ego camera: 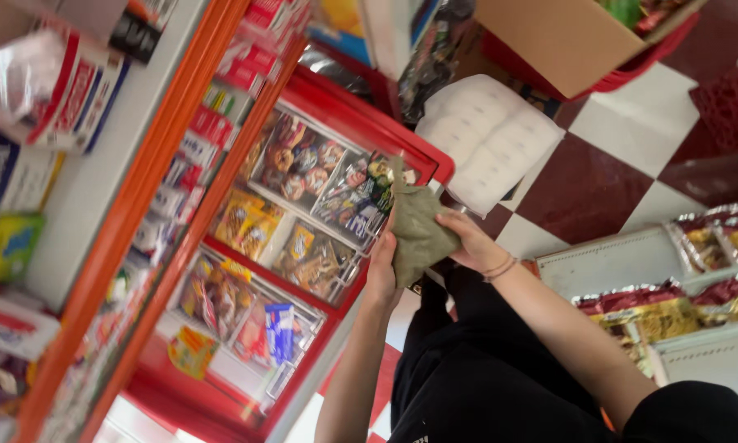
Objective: The person wipes the exterior surfaces of two display freezers using a green cloth and a red-and-white checkered cloth, reaching into one to clean the interior shelf as well.
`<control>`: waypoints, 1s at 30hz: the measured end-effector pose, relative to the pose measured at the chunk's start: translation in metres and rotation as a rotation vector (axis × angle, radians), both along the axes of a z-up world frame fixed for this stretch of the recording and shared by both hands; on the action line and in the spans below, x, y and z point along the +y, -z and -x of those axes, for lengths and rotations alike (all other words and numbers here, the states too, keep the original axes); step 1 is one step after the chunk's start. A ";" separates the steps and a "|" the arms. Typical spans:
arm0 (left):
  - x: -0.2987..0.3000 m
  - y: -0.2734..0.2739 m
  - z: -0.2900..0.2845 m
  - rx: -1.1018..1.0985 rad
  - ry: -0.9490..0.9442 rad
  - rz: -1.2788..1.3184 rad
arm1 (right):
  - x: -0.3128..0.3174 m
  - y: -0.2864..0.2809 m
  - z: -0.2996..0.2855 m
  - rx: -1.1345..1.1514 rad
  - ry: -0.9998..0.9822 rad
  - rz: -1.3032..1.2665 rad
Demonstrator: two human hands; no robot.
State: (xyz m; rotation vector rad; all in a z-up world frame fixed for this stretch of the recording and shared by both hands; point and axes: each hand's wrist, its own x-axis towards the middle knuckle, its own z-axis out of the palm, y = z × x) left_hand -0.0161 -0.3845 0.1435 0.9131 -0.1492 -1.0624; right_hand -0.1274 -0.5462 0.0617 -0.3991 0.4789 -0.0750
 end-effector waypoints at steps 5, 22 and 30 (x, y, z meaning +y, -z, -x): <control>-0.030 0.001 0.013 -0.152 0.080 -0.116 | -0.013 -0.034 0.023 0.042 0.107 0.134; -0.375 0.062 0.064 -0.132 0.175 -0.299 | -0.364 -0.027 0.114 0.243 0.286 0.965; -0.520 0.131 0.050 -0.482 -0.012 -0.396 | -0.516 -0.023 0.068 0.458 0.181 1.461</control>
